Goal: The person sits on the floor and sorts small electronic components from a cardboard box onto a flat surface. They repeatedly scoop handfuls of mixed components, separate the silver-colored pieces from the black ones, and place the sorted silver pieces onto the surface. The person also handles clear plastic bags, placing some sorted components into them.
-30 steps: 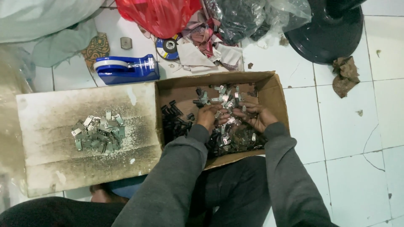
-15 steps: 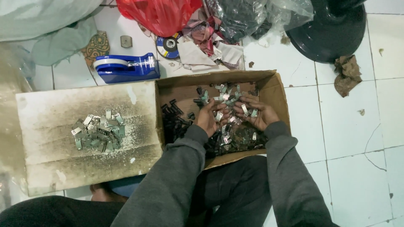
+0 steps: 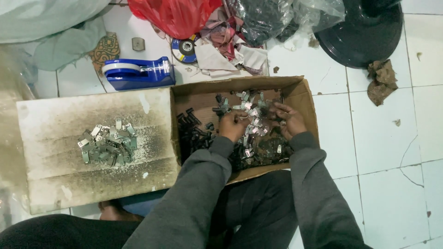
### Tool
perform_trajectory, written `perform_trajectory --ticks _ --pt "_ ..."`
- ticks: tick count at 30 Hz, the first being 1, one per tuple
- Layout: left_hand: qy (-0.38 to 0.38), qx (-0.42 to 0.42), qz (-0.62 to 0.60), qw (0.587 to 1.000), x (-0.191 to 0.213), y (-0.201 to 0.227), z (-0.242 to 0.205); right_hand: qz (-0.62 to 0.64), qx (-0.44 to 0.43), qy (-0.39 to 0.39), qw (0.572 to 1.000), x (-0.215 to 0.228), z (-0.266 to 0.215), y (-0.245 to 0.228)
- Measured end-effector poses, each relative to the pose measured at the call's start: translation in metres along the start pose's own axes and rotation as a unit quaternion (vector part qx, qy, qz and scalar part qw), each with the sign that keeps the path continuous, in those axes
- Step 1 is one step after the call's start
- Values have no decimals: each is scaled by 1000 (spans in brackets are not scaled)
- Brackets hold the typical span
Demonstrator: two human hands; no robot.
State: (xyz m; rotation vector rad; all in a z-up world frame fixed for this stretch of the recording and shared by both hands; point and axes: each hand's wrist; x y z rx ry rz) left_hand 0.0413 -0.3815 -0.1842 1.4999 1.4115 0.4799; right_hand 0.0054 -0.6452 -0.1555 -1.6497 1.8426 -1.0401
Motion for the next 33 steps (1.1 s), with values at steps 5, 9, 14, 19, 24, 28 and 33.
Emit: perform_trajectory --ticks 5,9,14,19,24,28,33 --pt "23 -34 303 952 -23 14 -12 -254 1 59 965 -13 -3 -2" --pt "26 -80 499 862 -34 -32 9 -532 46 114 838 -42 -23 -22" --pt "36 -122 499 857 -39 -48 13 -583 33 117 804 -56 11 0" --pt "42 -74 445 891 -41 -26 10 -481 -6 115 869 -62 -1 -6" --pt "34 -48 402 914 -39 7 -5 -352 59 -4 934 -46 0 1" --pt "8 -61 307 950 -28 32 -7 -179 29 -70 981 -29 11 18" --pt "-40 -93 77 992 -17 49 -11 -41 19 -94 995 -23 12 24"
Point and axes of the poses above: each hand's wrist, its own z-axis towards the middle knuckle, its own x-axis out of the back of the hand, y = z × x, and after that the axes turned 15 degrees about -z, right-handed
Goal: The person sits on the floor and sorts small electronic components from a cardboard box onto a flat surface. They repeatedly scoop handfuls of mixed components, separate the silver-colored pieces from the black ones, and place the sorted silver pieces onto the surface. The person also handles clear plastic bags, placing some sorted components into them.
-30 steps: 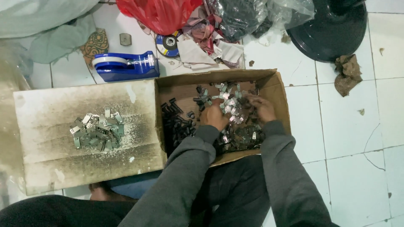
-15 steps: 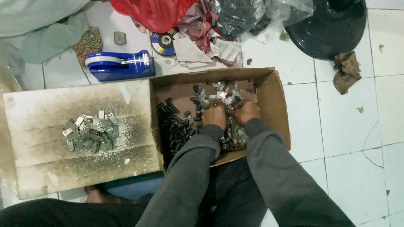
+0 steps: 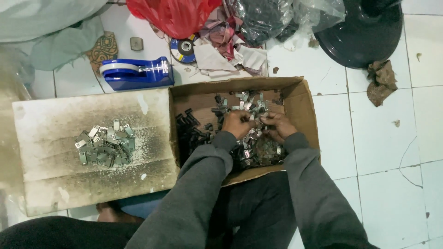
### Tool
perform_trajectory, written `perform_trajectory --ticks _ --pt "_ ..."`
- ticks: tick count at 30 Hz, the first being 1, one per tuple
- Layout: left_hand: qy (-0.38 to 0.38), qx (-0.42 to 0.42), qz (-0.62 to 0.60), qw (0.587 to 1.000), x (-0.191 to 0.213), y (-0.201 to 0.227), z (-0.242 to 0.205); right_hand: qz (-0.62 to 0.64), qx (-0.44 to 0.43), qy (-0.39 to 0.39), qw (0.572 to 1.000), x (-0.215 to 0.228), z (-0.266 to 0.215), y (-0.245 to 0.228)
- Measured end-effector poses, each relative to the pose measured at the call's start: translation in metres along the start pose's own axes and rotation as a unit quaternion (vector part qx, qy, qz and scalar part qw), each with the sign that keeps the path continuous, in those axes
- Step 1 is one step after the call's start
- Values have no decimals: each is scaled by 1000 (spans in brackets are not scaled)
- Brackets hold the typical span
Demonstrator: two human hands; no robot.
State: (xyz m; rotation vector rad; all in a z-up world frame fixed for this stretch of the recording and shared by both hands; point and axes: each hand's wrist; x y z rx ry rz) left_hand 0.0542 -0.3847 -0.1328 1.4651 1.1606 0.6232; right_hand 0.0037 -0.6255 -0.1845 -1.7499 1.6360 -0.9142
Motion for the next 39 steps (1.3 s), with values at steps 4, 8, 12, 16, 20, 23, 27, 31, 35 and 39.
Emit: perform_trajectory --ticks 4,8,12,16,20,23,27,31,35,39 --pt "-15 23 -70 997 -2 -25 -1 52 -13 19 998 -13 -12 -14" --pt "12 100 -144 984 -2 -28 1 107 -38 30 993 -29 -30 -44" --pt "44 201 -312 928 9 -18 -2 128 -56 -4 990 -65 -81 -124" --pt "77 227 -369 898 0 14 -10 5 -34 12 999 -24 -27 -40" --pt "52 243 -395 884 -2 -13 -1 65 -25 -13 997 -15 -14 -24" --pt "5 232 -442 867 6 18 -16 82 -28 -30 996 -17 -21 -37" --pt "-60 253 -481 838 21 68 -40 41 -32 4 999 -26 -25 -40" --pt "-78 243 -448 857 21 35 -27 -5 -38 31 999 -35 -26 -48" --pt "-18 207 -420 884 10 17 -23 43 -42 41 997 -39 -25 -62" --pt "65 146 -378 912 5 40 -34 45 -62 69 995 -82 -65 -121"
Point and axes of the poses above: each hand's wrist, its own z-axis towards the middle knuckle, its own x-axis out of the back of the hand, y = z × x, and after that the axes turned 15 degrees about -z, right-handed
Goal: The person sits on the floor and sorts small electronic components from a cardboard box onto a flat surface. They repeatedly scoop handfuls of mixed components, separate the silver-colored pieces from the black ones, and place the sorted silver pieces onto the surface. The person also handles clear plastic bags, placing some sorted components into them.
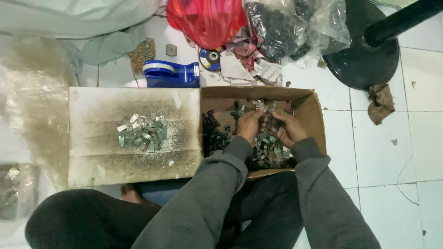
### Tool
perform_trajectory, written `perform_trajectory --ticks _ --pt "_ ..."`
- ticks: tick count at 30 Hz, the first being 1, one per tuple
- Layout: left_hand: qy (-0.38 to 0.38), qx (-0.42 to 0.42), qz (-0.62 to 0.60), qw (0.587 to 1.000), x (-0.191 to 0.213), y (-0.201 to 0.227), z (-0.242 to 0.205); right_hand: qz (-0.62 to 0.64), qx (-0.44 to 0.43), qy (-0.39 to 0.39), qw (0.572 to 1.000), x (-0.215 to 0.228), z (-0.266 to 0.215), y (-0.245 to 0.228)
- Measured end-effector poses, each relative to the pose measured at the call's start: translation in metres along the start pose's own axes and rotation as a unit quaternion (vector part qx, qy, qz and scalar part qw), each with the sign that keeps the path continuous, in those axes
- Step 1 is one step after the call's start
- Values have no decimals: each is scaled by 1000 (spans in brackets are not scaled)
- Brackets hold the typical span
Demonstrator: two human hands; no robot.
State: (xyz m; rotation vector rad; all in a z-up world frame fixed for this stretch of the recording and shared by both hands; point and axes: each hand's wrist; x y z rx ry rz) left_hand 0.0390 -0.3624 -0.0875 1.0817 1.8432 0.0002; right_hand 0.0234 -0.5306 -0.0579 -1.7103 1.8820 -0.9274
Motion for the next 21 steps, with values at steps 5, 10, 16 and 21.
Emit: perform_trajectory --ticks 5,10,16,21 --pt "108 -145 21 983 -20 26 -42 121 20 26 992 -70 -38 -30" --pt "176 -306 -13 935 10 86 -107 -90 118 30 988 -158 -31 -18" --pt "227 -448 5 865 94 143 -141 142 170 22 975 -297 -60 -5" --pt "190 -491 93 845 151 170 -178 249 280 -29 927 -362 -56 20"
Point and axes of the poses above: each hand's wrist, its own z-axis towards the middle knuckle, its own x-axis out of the back of the hand, y = z × x, and after that the axes turned 15 degrees about -z, right-handed
